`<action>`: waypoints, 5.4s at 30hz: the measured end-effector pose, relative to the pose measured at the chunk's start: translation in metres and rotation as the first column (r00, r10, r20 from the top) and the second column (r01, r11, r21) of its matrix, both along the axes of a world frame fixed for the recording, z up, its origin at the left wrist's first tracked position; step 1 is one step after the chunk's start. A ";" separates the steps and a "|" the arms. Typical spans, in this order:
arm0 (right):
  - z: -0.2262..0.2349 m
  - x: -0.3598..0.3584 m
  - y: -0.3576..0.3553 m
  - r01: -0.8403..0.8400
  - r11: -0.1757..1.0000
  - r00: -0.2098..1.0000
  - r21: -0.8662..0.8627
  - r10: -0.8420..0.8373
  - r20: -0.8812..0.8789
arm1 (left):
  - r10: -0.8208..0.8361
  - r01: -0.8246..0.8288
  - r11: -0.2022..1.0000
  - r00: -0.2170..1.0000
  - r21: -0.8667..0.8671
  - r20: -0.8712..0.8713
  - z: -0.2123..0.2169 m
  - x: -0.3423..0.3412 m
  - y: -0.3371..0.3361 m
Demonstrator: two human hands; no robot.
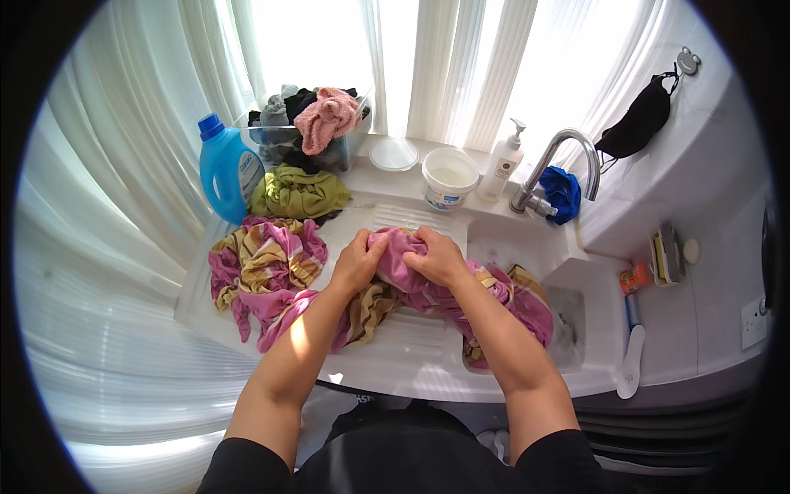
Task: The person washes a pink and yellow cloth in a utility sink by scrubbing it against a built-in washboard and wringing it out by hand.
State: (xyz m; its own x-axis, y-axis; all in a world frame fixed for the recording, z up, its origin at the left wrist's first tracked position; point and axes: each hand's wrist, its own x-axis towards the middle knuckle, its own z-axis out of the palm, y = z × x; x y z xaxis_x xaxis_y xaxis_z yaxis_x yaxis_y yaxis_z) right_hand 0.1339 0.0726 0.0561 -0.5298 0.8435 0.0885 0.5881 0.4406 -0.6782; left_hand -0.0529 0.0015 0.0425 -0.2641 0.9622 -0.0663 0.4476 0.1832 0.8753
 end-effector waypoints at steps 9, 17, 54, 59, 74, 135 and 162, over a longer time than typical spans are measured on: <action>-0.064 0.007 -0.086 -0.098 0.833 0.990 0.545 0.138 -0.033 | 0.076 0.342 0.811 0.742 0.474 -0.666 -0.046 0.019 -0.054; -0.040 -0.014 0.013 -0.140 0.940 0.978 -0.312 0.181 0.106 | -0.035 0.094 0.994 0.783 0.062 -0.622 -0.026 -0.003 0.034; -0.031 -0.009 -0.020 -0.128 0.990 0.975 0.054 0.115 0.191 | -0.441 0.463 0.884 0.781 -0.063 -0.442 -0.019 -0.020 0.013; -0.092 0.046 -0.098 -0.244 0.503 0.970 0.829 0.141 0.200 | -0.033 0.512 0.735 0.683 0.445 -0.730 -0.035 0.032 -0.098; -0.019 0.047 -0.072 -0.393 0.777 0.906 0.492 0.420 0.061 | -0.355 0.513 0.851 0.720 0.113 -0.596 0.018 0.009 -0.056; -0.058 0.004 -0.001 0.072 0.870 0.964 0.487 -0.186 0.190 | 0.121 0.275 0.896 0.605 0.349 -0.787 -0.062 0.009 0.062; -0.017 0.052 -0.116 -0.207 0.872 0.976 0.444 0.153 0.153 | -0.165 0.535 0.805 0.617 0.256 -0.769 0.004 0.001 -0.080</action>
